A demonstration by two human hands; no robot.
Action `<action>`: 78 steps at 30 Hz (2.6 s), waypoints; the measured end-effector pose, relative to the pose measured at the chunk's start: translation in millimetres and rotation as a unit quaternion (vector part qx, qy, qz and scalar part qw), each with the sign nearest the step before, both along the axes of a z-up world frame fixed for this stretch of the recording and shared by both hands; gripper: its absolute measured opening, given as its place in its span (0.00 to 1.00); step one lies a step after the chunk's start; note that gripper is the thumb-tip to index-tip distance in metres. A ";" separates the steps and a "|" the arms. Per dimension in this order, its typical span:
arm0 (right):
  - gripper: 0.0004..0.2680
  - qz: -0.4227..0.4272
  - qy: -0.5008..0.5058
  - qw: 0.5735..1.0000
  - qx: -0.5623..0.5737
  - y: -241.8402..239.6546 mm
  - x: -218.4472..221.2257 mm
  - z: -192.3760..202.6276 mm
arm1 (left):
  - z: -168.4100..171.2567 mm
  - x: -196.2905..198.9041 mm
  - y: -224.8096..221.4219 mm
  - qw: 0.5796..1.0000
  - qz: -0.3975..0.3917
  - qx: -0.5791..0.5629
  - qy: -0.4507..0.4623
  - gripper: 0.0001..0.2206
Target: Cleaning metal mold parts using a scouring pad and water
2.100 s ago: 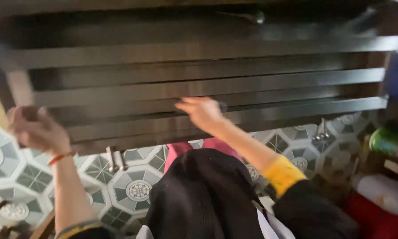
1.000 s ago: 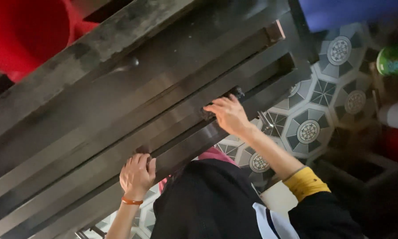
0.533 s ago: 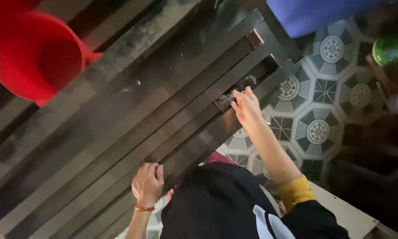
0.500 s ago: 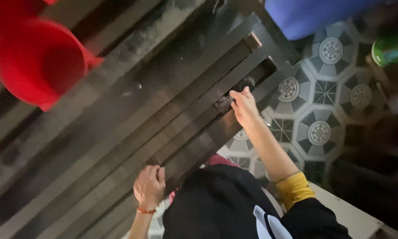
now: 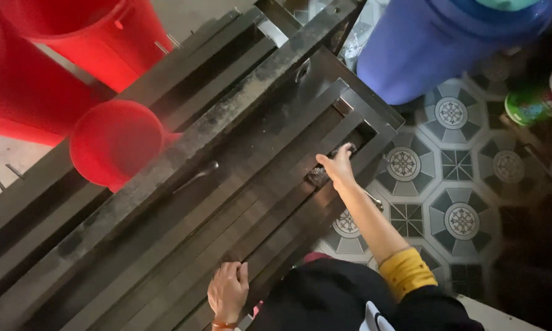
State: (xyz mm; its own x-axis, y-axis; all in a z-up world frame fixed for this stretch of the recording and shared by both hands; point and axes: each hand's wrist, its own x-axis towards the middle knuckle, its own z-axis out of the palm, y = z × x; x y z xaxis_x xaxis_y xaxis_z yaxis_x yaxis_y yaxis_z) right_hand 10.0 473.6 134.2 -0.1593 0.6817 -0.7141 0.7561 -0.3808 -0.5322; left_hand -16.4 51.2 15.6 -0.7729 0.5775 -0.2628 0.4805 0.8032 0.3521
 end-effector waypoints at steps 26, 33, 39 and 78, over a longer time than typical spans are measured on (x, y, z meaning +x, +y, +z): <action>0.45 0.159 -0.186 0.968 0.052 107.3 -0.9 -116.2 | -12.4 5.6 -5.8 1.000 0.014 -0.020 0.018 0.15; 0.41 0.206 -0.258 0.932 0.151 104.0 3.1 -84.8 | 5.3 2.3 2.5 1.000 0.028 0.000 0.013 0.15; 0.31 0.069 -0.130 0.968 0.205 90.7 26.8 -58.5 | 6.1 0.7 1.0 0.999 0.015 0.037 0.035 0.14; 0.14 -0.062 0.147 0.983 0.092 59.1 38.2 -148.7 | 20.9 -1.0 5.2 0.985 -0.042 -0.140 -0.088 0.20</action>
State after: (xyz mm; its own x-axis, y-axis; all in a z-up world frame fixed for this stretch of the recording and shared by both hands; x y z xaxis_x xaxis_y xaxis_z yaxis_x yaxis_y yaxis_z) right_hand 48.3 532.8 -14.6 -0.2474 0.8224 -0.5123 0.5140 -0.3368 -0.7889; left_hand -17.3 56.4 36.5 -0.6545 0.5231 -0.5459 0.5001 0.8410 0.2064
